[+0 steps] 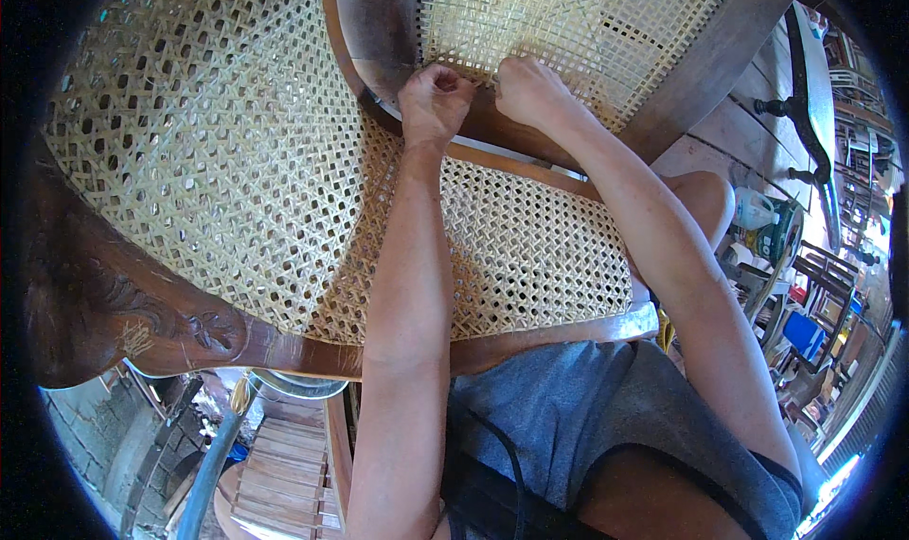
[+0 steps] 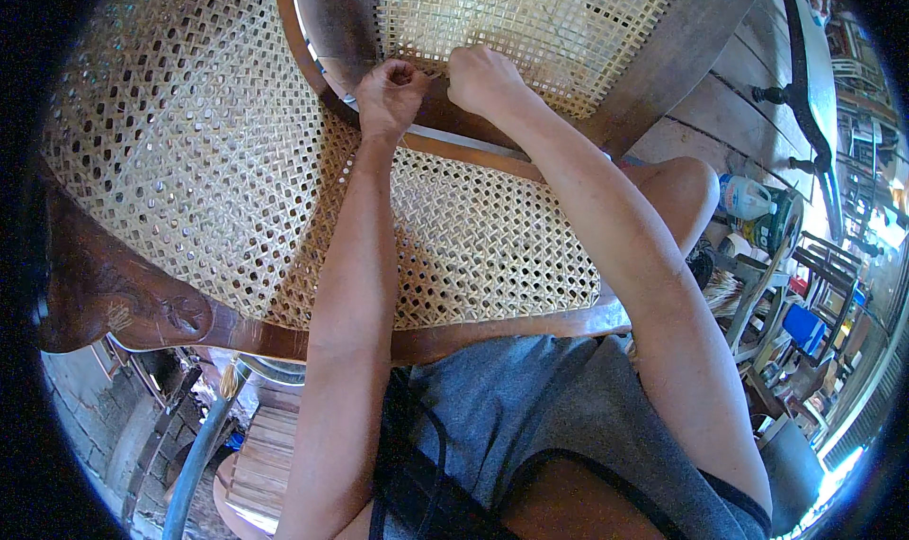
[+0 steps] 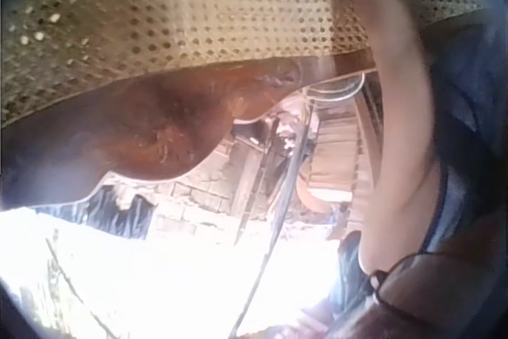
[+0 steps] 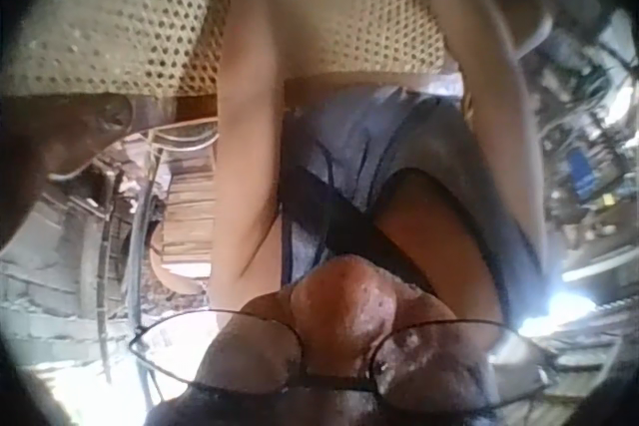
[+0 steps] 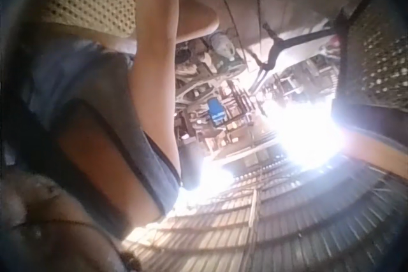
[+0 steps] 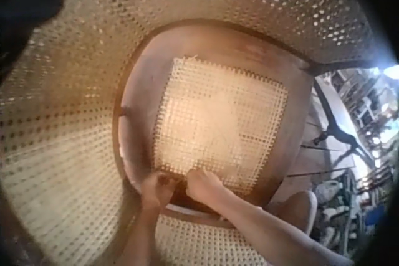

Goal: Repairing and weaving the rattan seat of a wooden chair using rattan strips and hand tools.

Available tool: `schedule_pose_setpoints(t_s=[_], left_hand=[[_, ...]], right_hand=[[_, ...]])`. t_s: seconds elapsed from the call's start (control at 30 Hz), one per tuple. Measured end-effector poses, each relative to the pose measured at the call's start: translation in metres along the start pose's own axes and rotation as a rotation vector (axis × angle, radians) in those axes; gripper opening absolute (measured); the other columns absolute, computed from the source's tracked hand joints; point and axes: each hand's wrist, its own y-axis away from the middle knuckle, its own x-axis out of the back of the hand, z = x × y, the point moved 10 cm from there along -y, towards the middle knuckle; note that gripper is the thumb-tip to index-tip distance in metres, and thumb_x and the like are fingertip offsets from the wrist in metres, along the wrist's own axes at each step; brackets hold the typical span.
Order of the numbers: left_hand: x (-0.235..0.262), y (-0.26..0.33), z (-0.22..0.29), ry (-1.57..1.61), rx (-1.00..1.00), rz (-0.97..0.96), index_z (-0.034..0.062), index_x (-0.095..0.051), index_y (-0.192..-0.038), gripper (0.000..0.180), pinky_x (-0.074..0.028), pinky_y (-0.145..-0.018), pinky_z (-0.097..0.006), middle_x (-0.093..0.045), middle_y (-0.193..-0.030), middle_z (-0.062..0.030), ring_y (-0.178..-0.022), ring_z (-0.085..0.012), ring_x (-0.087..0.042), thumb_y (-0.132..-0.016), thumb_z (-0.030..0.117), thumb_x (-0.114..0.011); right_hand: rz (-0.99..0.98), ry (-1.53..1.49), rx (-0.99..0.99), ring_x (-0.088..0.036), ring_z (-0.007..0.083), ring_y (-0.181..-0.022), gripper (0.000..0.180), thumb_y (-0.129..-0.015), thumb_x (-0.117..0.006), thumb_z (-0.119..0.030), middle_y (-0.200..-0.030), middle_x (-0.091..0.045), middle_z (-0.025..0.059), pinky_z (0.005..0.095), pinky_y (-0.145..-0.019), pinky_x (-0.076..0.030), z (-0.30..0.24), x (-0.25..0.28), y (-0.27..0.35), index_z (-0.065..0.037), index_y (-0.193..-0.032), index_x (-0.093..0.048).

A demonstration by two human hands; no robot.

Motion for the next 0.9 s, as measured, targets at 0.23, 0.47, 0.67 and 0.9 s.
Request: schedule_pose_setpoints(t_s=[0.23, 0.47, 0.67, 0.9], left_hand=[[0.001, 0.001, 0.017, -0.049, -0.023, -0.078, 0.0005, -0.071, -0.086, 0.007, -0.051, -0.069, -0.025, -0.069, -0.079, -0.0042, -0.071, -0.0094, -0.061, -0.080, 0.004, -0.071], [-0.029, 0.004, -0.005, 0.134, 0.174, -0.246, -0.0004, -0.070, -0.092, 0.012, -0.051, -0.074, -0.025, -0.072, -0.089, -0.0076, -0.080, -0.0093, -0.063, -0.081, 0.005, -0.073], [-0.018, 0.011, 0.025, -0.063, -0.170, 0.035, 0.0073, -0.068, -0.078, 0.007, -0.051, -0.078, -0.041, -0.069, -0.080, -0.0102, -0.077, -0.0302, -0.065, -0.072, 0.010, -0.071], [-0.016, 0.019, 0.053, -0.402, -0.299, 0.157, 0.0083, -0.066, -0.077, 0.006, -0.048, -0.080, -0.043, -0.067, -0.078, -0.0120, -0.077, -0.0335, -0.063, -0.073, 0.012, -0.069]], right_hand=[[-0.034, 0.022, -0.014, -0.067, 0.0381, -0.095, 0.022, -0.078, -0.062, -0.011, -0.098, -0.068, 0.0247, 0.0449, -0.083, -0.055, -0.001, 0.003, 0.003, 0.005, -0.093, -0.069], [-0.173, 0.036, -0.109, -0.067, 0.0366, -0.097, 0.023, -0.085, -0.055, -0.015, -0.101, -0.069, 0.0217, 0.0447, -0.082, -0.055, 0.010, -0.007, -0.001, 0.000, -0.095, -0.070], [-0.046, 0.131, -0.121, -0.068, 0.0356, -0.095, 0.032, -0.095, -0.047, -0.022, -0.099, -0.069, 0.0188, 0.0467, -0.080, -0.055, 0.023, 0.012, 0.021, 0.001, -0.094, -0.069], [0.135, 0.123, -0.121, -0.067, 0.0401, -0.084, 0.043, -0.099, -0.043, -0.036, -0.088, -0.069, 0.0209, 0.0501, -0.078, -0.054, 0.080, 0.061, 0.061, -0.004, -0.090, -0.070]])
